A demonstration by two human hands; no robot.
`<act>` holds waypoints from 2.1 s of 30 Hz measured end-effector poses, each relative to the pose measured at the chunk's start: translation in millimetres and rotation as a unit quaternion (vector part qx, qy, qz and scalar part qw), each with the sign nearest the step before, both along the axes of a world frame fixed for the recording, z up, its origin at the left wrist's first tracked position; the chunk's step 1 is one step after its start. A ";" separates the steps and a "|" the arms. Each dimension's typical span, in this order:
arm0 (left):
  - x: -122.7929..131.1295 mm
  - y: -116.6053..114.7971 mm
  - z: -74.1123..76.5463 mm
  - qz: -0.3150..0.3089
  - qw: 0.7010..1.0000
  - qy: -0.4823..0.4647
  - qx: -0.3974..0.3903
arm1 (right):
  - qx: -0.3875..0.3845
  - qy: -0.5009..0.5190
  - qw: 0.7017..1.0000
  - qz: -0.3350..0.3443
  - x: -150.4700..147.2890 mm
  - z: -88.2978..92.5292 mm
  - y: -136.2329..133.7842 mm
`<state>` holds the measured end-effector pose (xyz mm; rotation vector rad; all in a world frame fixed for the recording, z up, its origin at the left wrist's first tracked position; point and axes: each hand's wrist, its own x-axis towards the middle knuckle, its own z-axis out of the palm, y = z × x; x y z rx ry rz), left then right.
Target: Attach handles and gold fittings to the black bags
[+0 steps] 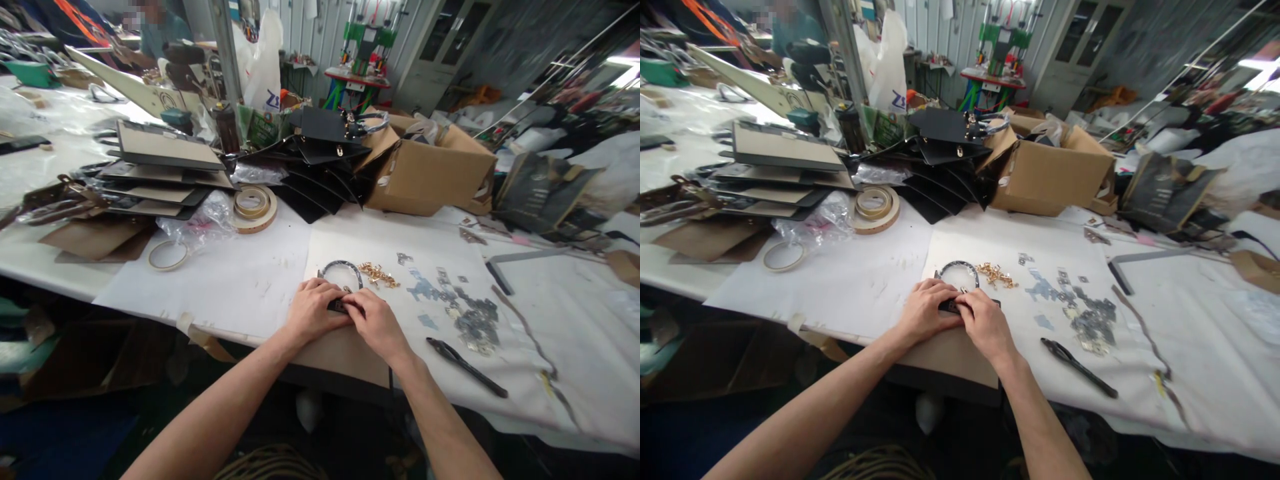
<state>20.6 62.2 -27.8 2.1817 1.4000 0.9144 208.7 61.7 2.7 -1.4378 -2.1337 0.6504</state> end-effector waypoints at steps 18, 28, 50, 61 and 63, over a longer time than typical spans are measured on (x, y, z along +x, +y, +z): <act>-11.6 2.6 -0.6 -0.034 0.998 -0.044 -0.012 | 0.017 0.073 0.997 0.027 4.5 -6.7 -6.5; -13.7 3.0 -2.9 -0.034 0.991 -0.127 0.008 | -0.019 0.099 0.995 0.011 8.7 -7.5 -3.7; -14.3 3.2 1.8 -0.067 0.993 -0.096 -0.006 | -0.030 0.104 0.994 0.013 12.8 -8.8 -7.0; -18.8 1.0 6.8 -0.095 0.993 -0.068 -0.011 | -0.063 0.140 0.988 0.032 15.3 -13.7 -13.0; -20.0 0.7 8.7 -0.106 0.992 -0.068 -0.019 | -0.046 0.140 0.988 0.044 16.0 -15.7 -15.9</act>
